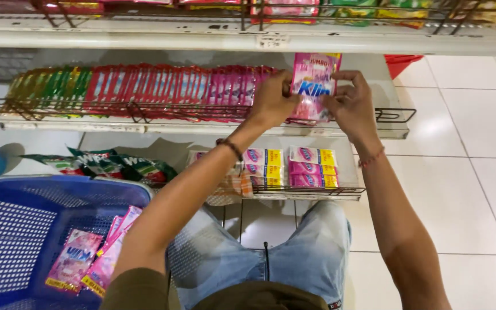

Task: Arranging and selecting detergent sachets from a supermarket shelf and placing them into a blue shopping basket.

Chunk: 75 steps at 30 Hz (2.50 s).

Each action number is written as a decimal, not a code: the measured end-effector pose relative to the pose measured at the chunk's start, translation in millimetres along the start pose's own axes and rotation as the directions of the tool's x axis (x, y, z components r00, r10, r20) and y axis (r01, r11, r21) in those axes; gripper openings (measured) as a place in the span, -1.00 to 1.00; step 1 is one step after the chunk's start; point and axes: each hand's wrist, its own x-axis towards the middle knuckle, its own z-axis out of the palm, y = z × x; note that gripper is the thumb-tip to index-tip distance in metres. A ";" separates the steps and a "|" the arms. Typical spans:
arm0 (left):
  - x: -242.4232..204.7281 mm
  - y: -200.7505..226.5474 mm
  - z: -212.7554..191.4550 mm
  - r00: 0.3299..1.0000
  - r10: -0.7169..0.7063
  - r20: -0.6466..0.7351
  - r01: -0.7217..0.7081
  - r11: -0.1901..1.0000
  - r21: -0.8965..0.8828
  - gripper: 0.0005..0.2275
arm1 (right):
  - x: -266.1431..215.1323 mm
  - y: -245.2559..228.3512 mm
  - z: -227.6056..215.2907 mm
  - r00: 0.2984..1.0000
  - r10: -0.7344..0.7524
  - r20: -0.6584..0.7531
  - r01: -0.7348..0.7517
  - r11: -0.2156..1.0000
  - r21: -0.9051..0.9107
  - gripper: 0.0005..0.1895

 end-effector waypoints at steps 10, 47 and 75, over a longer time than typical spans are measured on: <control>53.7 -23.0 29.6 0.982 0.006 -0.188 0.054 0.949 0.310 -0.92 | 67.4 34.5 -16.8 0.992 -0.096 -0.087 0.042 0.873 -0.487 -0.42; 50.1 -41.6 10.1 0.919 -0.370 -0.139 0.352 0.607 0.712 -0.75 | 95.8 56.2 17.9 0.888 0.401 0.223 0.035 0.425 -0.905 -0.26; 12.2 3.5 -40.2 0.922 -0.378 -0.086 0.322 0.622 0.714 -0.63 | 101.9 63.4 22.6 0.898 0.365 0.244 0.036 0.493 -0.869 -0.18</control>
